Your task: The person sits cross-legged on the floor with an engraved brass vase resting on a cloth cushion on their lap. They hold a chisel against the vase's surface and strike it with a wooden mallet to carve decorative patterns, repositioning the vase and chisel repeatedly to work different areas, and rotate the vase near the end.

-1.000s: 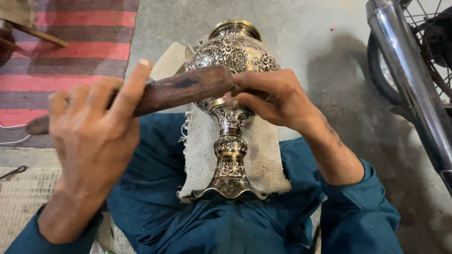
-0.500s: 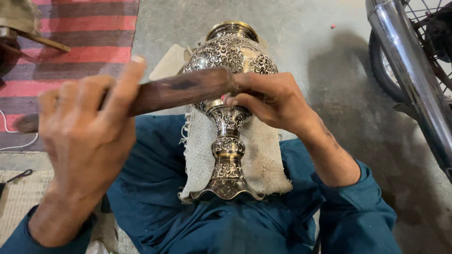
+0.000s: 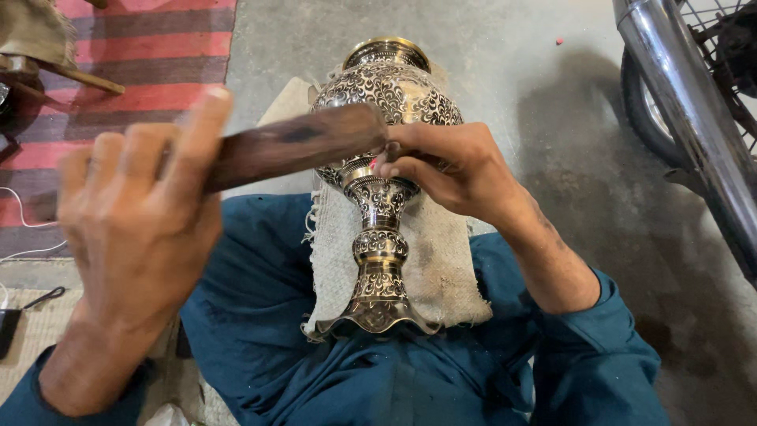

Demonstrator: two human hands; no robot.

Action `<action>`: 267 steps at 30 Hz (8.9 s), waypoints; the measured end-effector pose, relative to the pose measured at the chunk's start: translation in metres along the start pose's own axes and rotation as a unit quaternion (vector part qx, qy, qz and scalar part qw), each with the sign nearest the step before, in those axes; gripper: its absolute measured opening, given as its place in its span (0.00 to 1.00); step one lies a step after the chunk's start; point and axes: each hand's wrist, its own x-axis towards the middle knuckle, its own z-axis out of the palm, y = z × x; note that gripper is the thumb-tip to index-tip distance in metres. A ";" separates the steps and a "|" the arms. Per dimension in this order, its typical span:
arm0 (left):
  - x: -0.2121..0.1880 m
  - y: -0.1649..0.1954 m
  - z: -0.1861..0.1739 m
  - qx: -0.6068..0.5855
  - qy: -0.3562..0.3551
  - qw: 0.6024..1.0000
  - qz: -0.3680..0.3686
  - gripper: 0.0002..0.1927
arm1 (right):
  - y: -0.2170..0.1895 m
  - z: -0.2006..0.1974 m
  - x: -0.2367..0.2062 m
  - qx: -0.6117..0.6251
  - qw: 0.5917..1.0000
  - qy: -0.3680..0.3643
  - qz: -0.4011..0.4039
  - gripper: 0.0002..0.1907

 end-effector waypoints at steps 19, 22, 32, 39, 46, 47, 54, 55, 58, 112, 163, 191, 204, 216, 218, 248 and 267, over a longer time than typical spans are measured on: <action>0.006 -0.002 -0.008 0.028 -0.016 0.999 0.020 0.29 | 0.008 0.001 -0.007 -0.006 0.997 0.022 -0.070 0.07; 0.008 -0.002 -0.010 -0.144 -0.001 0.989 -0.029 0.30 | 0.004 0.001 -0.008 0.002 0.999 0.028 -0.025 0.09; 0.017 0.004 -0.015 -0.079 -0.026 0.996 -0.012 0.33 | 0.017 0.002 -0.011 0.039 0.996 0.028 -0.070 0.09; 0.023 0.001 -0.017 -0.034 -0.005 0.999 0.034 0.30 | 0.021 0.004 -0.023 0.032 0.997 0.059 -0.045 0.12; 0.015 0.001 -0.011 0.035 -0.066 0.997 -0.035 0.35 | 0.022 0.004 -0.018 0.236 0.957 0.149 -0.076 0.09; 0.003 -0.002 -0.007 -0.042 -0.097 0.991 -0.088 0.38 | 0.017 0.001 -0.022 0.217 0.953 0.203 -0.050 0.09; -0.142 -0.001 0.090 -0.328 -0.209 0.853 -0.349 0.41 | -0.067 -0.016 -0.066 0.366 0.838 0.186 -0.360 0.06; -0.162 0.006 0.103 -0.357 -0.229 0.827 -0.370 0.40 | -0.078 -0.012 -0.068 0.370 0.830 0.161 -0.384 0.06; -0.204 0.033 0.125 -0.405 -0.282 0.773 -0.398 0.41 | -0.097 -0.006 -0.067 0.372 0.826 0.130 -0.402 0.04; -0.073 0.166 0.076 -0.657 0.265 0.694 -0.128 0.09 | -0.088 0.076 -0.103 0.573 0.737 0.348 0.081 0.15; -0.151 0.054 0.097 -0.531 -0.103 0.732 -0.414 0.19 | -0.003 0.003 -0.025 0.236 0.966 0.097 0.031 0.13; 0.054 0.020 -0.040 0.032 -0.082 0.992 0.087 0.37 | -0.010 0.004 -0.026 0.101 0.989 0.111 0.013 0.11; 0.034 0.012 -0.026 -0.055 -0.071 0.996 0.031 0.41 | 0.004 0.012 -0.026 0.225 0.961 0.151 -0.053 0.08; -0.095 0.061 0.105 -0.613 0.140 0.709 -0.318 0.32 | -0.015 -0.026 0.006 0.186 0.982 -0.019 -0.020 0.16; -0.101 0.071 0.127 -0.624 0.172 0.684 -0.337 0.33 | -0.027 -0.021 0.021 0.129 0.989 -0.067 -0.007 0.15; -0.134 0.051 0.088 -0.470 0.005 0.790 -0.394 0.34 | -0.047 0.020 0.092 -0.200 0.932 -0.298 -0.043 0.15; -0.111 0.048 0.084 -0.372 0.060 0.867 -0.325 0.45 | -0.050 0.017 0.087 -0.184 0.935 -0.297 -0.060 0.16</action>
